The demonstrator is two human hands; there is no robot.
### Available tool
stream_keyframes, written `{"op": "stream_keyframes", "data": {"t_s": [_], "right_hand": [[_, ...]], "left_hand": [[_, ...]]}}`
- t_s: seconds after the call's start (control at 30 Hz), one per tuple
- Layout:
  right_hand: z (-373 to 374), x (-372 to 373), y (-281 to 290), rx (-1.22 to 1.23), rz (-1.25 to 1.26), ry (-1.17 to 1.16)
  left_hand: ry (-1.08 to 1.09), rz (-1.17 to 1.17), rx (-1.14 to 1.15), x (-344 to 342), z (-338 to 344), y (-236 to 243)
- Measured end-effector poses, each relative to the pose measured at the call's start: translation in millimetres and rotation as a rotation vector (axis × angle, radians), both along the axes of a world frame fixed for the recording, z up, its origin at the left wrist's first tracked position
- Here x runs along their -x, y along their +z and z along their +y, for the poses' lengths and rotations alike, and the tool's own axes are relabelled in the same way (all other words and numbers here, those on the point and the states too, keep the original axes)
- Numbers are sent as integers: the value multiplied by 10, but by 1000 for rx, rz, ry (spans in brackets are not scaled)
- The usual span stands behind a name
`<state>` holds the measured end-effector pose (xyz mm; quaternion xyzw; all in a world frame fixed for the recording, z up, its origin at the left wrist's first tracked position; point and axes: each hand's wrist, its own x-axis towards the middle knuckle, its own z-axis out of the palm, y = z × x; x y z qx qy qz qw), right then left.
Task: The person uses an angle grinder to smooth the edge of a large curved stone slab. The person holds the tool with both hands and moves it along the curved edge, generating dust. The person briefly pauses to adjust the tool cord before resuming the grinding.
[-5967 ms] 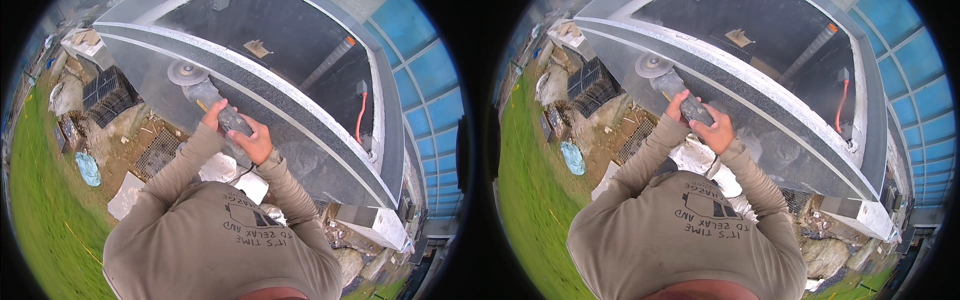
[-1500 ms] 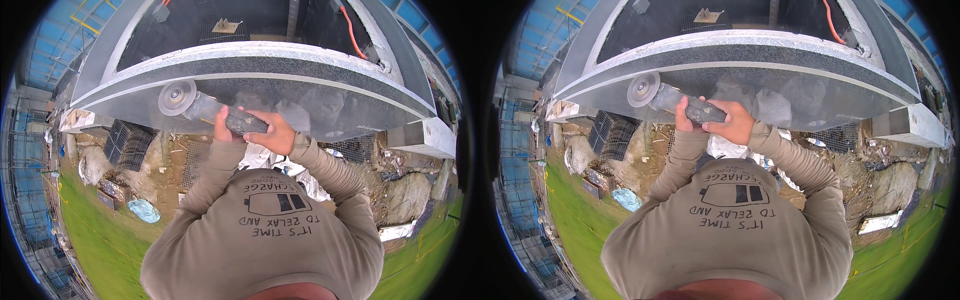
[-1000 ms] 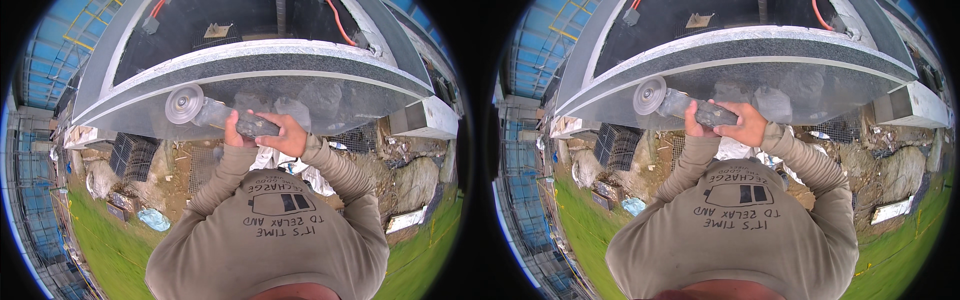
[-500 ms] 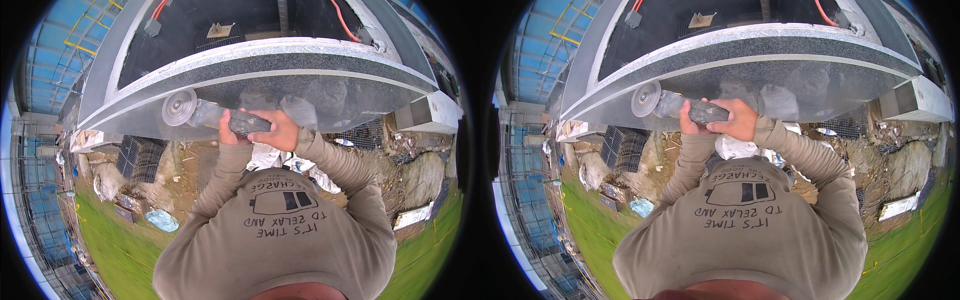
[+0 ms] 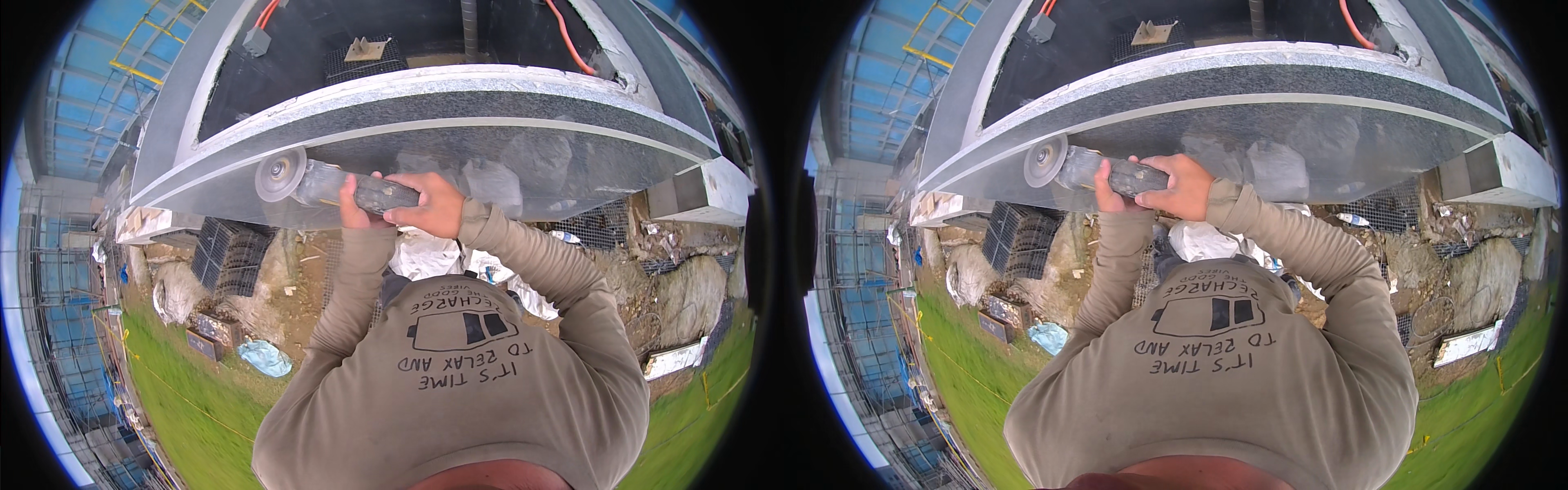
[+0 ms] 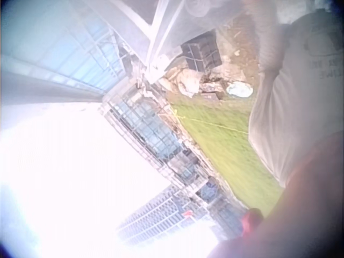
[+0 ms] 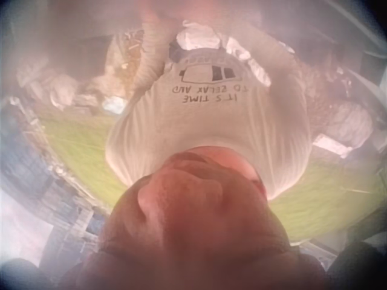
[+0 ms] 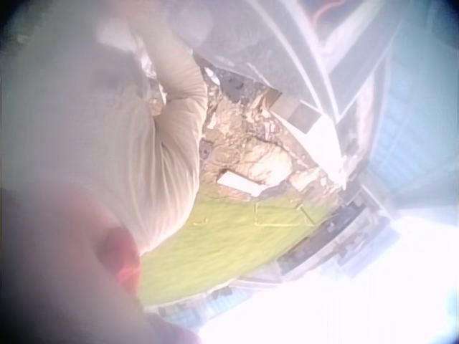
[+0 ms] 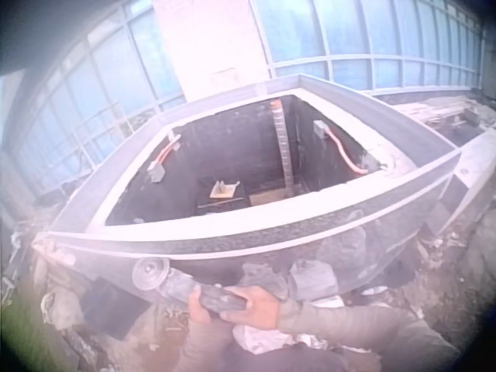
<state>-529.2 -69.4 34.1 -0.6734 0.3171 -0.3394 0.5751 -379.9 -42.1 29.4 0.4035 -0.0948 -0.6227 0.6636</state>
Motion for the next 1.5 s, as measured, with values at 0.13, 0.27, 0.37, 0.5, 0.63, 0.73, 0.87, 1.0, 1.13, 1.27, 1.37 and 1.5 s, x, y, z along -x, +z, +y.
{"op": "stream_keyframes", "data": {"t_s": [0.13,0.27,0.37,0.5,0.63,0.73,0.87,1.0,1.13,1.27,1.37,1.5], "right_hand": [[-44,-103,-35,-34,2,0],[-23,-90,-27,-37,-5,-9],[33,0,0,0,20,-9],[167,206,60,-30,-32,3],[273,461,95,-19,-14,-20],[302,627,101,-19,45,-23],[337,703,91,11,30,-18],[357,686,89,-29,6,-23],[340,666,99,15,30,-19],[282,607,88,55,66,1],[238,510,62,48,1,9],[194,420,48,48,6,4]], "left_hand": [[-29,46,18,-85,-50,61],[-45,20,18,-67,-3,90],[-32,9,24,-12,51,50],[-56,86,54,118,106,-33],[-126,159,43,336,186,-93],[-158,167,60,482,214,-110],[-166,170,55,544,232,-117],[-180,164,61,542,234,-152],[-191,186,52,510,218,-187],[-160,165,39,435,178,-191],[-151,167,29,366,150,-179],[-151,182,35,287,137,-149]]}}
